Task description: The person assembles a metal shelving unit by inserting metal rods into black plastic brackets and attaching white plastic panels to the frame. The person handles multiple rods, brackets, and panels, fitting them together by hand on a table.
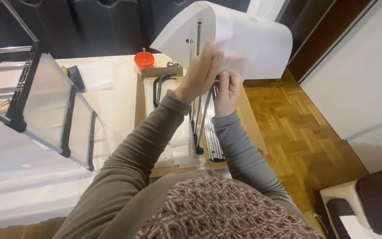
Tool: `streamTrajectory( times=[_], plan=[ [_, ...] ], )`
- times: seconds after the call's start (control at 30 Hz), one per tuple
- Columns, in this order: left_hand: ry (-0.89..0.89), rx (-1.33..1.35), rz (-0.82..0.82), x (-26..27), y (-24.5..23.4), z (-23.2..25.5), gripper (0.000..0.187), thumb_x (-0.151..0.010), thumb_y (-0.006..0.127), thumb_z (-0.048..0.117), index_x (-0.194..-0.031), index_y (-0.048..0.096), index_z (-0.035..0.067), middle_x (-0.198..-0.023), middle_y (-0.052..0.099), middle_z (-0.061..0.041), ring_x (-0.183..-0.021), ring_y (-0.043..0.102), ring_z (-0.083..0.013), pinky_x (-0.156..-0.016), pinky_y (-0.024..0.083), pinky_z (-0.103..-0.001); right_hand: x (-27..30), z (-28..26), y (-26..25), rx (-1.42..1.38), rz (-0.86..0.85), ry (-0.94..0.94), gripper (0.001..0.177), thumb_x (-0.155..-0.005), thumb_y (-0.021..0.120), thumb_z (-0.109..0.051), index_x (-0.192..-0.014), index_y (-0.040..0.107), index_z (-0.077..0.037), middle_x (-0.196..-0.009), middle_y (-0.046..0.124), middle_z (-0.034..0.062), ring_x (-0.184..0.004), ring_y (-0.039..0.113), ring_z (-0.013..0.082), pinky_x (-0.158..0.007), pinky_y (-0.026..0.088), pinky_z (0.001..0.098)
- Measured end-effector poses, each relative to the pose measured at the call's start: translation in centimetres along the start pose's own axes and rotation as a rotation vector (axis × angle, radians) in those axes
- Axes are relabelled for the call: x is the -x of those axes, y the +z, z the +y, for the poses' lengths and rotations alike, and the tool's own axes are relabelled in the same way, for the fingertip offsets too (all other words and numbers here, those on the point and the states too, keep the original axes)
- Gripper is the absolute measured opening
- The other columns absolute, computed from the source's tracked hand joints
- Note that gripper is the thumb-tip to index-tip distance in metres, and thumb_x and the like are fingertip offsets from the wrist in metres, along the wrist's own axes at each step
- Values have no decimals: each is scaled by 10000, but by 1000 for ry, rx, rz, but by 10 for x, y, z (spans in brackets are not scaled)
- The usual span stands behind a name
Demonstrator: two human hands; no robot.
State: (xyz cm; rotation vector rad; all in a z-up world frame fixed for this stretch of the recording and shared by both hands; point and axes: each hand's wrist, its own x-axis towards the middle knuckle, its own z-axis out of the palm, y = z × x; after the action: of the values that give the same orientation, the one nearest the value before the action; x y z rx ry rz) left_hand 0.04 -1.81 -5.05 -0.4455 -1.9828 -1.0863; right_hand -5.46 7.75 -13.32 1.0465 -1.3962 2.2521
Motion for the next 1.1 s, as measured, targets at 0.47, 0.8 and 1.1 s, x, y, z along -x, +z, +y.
streamTrajectory(
  times=[0.47,0.8,1.1],
  plan=[
    [-89,246,-70,-35,-12,-26,284,-1029,542,108,-1301,469,69,-1140,558,-82,-951,508,-167,-775,427,-276,-14,-25,0,-167,-93,98,84,-1041,587,-71,-1007,644,-18,-821,672,152,-529,589,195,-473,512,290],
    [65,-28,-212,-75,-56,-2,327,-970,806,119,-1219,607,46,-1121,727,-72,-1021,741,-204,-867,607,-315,-10,-6,3,-300,-145,-65,24,-1021,626,15,-1033,644,7,-872,723,226,-617,723,258,-538,607,334],
    [156,168,-77,-77,-40,13,295,-1036,709,106,-1305,590,86,-1196,706,-71,-1119,716,-217,-969,582,-366,2,15,-10,-193,-129,1,61,-1034,610,11,-1042,638,-43,-888,741,153,-769,748,214,-671,642,346]
  ],
)
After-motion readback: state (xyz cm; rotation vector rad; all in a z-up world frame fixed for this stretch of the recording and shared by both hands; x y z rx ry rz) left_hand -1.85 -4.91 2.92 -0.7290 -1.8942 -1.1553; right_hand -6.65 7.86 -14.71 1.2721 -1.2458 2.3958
